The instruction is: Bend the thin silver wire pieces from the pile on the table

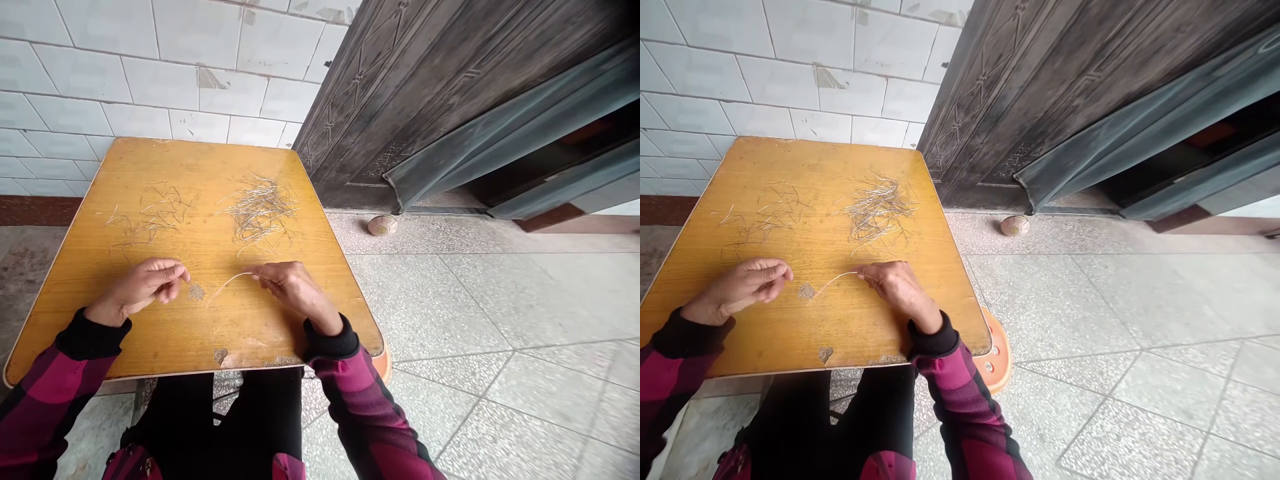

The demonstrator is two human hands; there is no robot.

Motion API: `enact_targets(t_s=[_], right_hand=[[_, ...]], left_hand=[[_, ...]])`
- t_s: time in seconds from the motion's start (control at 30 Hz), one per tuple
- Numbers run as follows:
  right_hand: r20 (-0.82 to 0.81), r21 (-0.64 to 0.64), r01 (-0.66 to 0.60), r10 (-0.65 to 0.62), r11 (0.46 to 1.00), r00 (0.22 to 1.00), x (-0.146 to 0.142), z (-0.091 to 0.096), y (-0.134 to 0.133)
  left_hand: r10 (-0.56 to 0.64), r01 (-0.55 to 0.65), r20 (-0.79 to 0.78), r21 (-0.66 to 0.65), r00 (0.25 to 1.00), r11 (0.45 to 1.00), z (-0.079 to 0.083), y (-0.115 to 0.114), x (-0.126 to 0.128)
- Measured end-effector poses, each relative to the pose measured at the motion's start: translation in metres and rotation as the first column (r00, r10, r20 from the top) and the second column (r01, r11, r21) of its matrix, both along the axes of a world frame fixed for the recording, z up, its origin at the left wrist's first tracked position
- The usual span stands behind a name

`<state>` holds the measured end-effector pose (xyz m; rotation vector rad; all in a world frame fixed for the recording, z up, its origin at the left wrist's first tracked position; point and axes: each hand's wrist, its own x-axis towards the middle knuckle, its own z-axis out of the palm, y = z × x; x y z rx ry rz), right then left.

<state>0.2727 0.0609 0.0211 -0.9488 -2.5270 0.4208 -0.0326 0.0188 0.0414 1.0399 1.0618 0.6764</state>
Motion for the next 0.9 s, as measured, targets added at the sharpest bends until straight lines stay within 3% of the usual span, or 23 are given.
enact_targets(t_s=[0.07, 0.23, 0.53, 0.9], right_hand=[[0.033, 0.049, -0.019, 0.018, 0.999, 0.999, -0.011, -0.003, -0.005], [0.145, 0.143, -0.043, 0.022, 0.989, 0.989, -0.036, -0.010, -0.015], [0.226, 0.184, -0.073, 0.030, 0.980, 0.974, -0.037, -0.015, -0.011], [-0.116, -0.045, -0.028, 0.022, 0.999, 0.993, -0.039, -0.012, -0.013]], left_hand=[[0.027, -0.025, 0.077, -0.029, 0.997, 0.999, -0.008, 0.001, 0.007], [-0.052, 0.115, 0.263, -0.230, 0.963, 0.966, -0.023, -0.001, 0.027], [-0.084, 0.208, 0.321, -0.377, 0.943, 0.903, -0.028, 0.000, 0.028], [0.186, -0.022, 0.424, -0.363, 0.886, 0.932, -0.023, 0.004, 0.022]])
